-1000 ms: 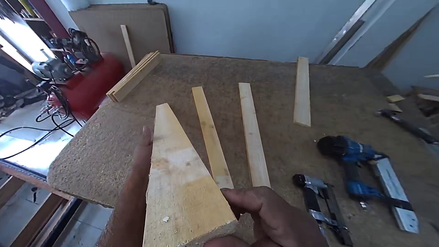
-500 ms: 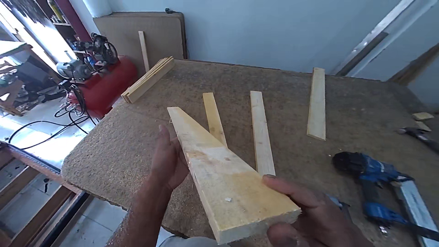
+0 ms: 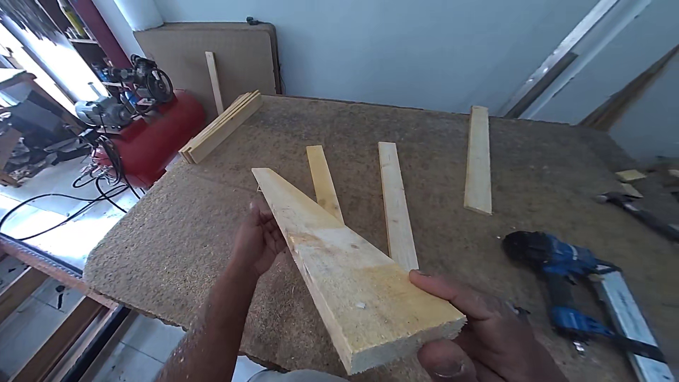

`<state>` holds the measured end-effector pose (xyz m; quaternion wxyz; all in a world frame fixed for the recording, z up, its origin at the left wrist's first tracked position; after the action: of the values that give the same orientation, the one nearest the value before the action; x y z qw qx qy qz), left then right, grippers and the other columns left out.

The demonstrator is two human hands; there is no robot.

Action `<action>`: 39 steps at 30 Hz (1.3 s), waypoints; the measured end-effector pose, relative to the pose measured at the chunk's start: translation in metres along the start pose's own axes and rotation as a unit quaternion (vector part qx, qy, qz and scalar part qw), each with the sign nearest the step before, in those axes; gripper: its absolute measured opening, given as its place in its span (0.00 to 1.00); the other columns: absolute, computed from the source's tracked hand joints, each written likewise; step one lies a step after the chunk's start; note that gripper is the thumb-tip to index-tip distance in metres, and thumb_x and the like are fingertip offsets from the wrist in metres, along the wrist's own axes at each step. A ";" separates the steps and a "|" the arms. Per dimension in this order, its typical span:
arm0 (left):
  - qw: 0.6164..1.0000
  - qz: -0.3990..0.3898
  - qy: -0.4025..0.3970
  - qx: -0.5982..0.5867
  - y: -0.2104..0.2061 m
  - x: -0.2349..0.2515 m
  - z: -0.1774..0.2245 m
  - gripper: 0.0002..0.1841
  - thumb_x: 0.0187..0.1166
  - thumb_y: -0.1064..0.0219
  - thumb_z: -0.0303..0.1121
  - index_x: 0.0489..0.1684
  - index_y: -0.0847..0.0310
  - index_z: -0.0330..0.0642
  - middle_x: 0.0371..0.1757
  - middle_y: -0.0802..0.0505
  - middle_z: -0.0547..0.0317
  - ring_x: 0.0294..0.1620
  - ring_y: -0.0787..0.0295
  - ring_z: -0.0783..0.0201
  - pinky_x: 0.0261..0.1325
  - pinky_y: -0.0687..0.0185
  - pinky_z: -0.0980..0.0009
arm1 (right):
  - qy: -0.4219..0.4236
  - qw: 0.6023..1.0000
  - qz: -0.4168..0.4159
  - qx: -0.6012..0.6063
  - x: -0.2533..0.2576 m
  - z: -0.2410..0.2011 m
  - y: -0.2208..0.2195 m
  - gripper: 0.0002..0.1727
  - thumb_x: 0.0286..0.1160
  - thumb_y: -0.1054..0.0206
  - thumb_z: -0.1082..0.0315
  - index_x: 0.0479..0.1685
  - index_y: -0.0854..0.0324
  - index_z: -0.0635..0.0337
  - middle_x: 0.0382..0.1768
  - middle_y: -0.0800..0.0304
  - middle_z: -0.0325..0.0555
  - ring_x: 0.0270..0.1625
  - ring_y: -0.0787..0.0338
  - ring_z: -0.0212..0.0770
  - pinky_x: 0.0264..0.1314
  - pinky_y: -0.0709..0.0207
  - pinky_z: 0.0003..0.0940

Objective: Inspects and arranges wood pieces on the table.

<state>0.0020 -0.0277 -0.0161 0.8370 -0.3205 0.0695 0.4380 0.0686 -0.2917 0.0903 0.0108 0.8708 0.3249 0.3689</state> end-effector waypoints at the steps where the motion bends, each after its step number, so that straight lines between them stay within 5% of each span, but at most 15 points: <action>1: 0.999 0.040 -0.005 0.013 0.009 0.014 -0.001 0.33 0.93 0.69 0.59 0.45 0.23 0.44 0.27 0.09 0.62 0.27 0.09 0.68 0.33 0.10 0.70 | 0.001 1.000 -0.008 -0.003 -0.001 0.000 -0.001 0.26 0.84 0.38 0.41 0.72 0.19 0.44 0.57 0.09 0.22 0.53 0.11 0.15 0.54 0.15 0.14; 6: 0.977 0.114 -0.038 0.176 0.046 0.084 0.009 0.38 0.89 0.61 0.66 0.51 0.18 0.38 0.32 0.08 0.55 0.30 0.10 0.62 0.38 0.11 0.60 | 0.010 0.999 -0.041 0.000 -0.009 -0.003 -0.009 0.27 0.83 0.35 0.43 0.75 0.22 0.46 0.59 0.10 0.29 0.54 0.10 0.19 0.53 0.14 0.16; 9: 0.956 0.106 -0.003 0.274 0.055 0.111 0.012 0.41 0.85 0.55 0.70 0.60 0.17 0.35 0.45 0.06 0.43 0.42 0.07 0.52 0.47 0.11 0.52 | 0.018 0.999 -0.051 0.001 -0.012 -0.005 -0.014 0.27 0.84 0.34 0.45 0.75 0.23 0.47 0.58 0.11 0.31 0.52 0.11 0.19 0.54 0.14 0.16; 16: 0.915 0.105 0.020 0.389 0.081 0.161 0.009 0.38 0.87 0.57 0.68 0.54 0.15 0.41 0.37 0.10 0.48 0.29 0.18 0.57 0.30 0.25 0.59 | 0.019 0.998 -0.062 -0.009 -0.018 -0.008 -0.016 0.26 0.85 0.36 0.47 0.76 0.24 0.49 0.54 0.11 0.34 0.51 0.10 0.20 0.53 0.14 0.17; 19: 0.929 0.111 0.040 0.350 0.087 0.170 0.006 0.36 0.88 0.60 0.69 0.41 0.17 0.45 0.25 0.18 0.57 0.18 0.28 0.63 0.20 0.33 0.67 | 0.013 0.999 -0.051 -0.008 -0.017 -0.007 -0.014 0.27 0.84 0.35 0.46 0.76 0.24 0.47 0.57 0.11 0.32 0.52 0.10 0.20 0.52 0.13 0.17; 28: 0.949 0.072 0.001 0.308 0.097 0.196 0.004 0.27 0.90 0.52 0.61 0.36 0.23 0.48 0.19 0.27 0.65 0.13 0.36 0.68 0.16 0.39 0.72 | -0.001 0.999 -0.044 0.017 -0.009 -0.006 -0.011 0.28 0.84 0.35 0.44 0.75 0.22 0.49 0.59 0.09 0.33 0.53 0.09 0.21 0.51 0.13 0.17; 31: 0.938 0.073 -0.057 0.334 0.092 0.194 0.014 0.20 0.92 0.47 0.51 0.43 0.20 0.44 0.21 0.21 0.61 0.15 0.31 0.67 0.18 0.32 0.70 | -0.004 0.999 -0.048 0.011 -0.009 -0.009 -0.015 0.26 0.83 0.34 0.46 0.75 0.22 0.48 0.57 0.09 0.33 0.51 0.09 0.21 0.51 0.13 0.17; 33: 0.926 0.060 -0.121 0.352 0.079 0.181 0.029 0.19 0.91 0.44 0.46 0.45 0.17 0.37 0.27 0.15 0.54 0.23 0.22 0.63 0.30 0.22 0.62 | -0.009 0.999 -0.042 0.007 -0.009 -0.009 -0.015 0.26 0.84 0.35 0.46 0.75 0.23 0.47 0.58 0.09 0.31 0.51 0.09 0.20 0.51 0.13 0.16; 36: 0.937 -0.006 -0.244 0.248 0.063 0.158 0.050 0.18 0.91 0.50 0.40 0.27 0.26 0.46 0.14 0.21 0.67 0.14 0.27 0.70 0.22 0.25 0.70 | -0.014 1.000 -0.023 0.007 -0.005 -0.006 -0.010 0.27 0.83 0.36 0.43 0.74 0.21 0.46 0.59 0.09 0.28 0.53 0.09 0.20 0.53 0.13 0.17; 39: 0.970 0.036 -0.194 0.146 0.078 0.147 0.047 0.16 0.93 0.56 0.43 0.37 0.26 0.50 0.24 0.15 0.67 0.20 0.20 0.71 0.23 0.22 0.75 | -0.010 1.000 -0.016 0.007 -0.001 -0.005 -0.009 0.27 0.83 0.36 0.42 0.73 0.20 0.46 0.57 0.08 0.28 0.53 0.09 0.19 0.53 0.13 0.16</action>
<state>0.0225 0.1340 -0.0747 0.8557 -0.1014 -0.0191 0.5070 0.0599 -0.2867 0.0914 0.0141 0.8694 0.3409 0.3573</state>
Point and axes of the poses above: each hand's wrist, its own x-axis towards the middle knuckle, its own y-axis out of the back of the hand, z = x × y, the point moved 5 cm from there along x, towards the middle knuckle
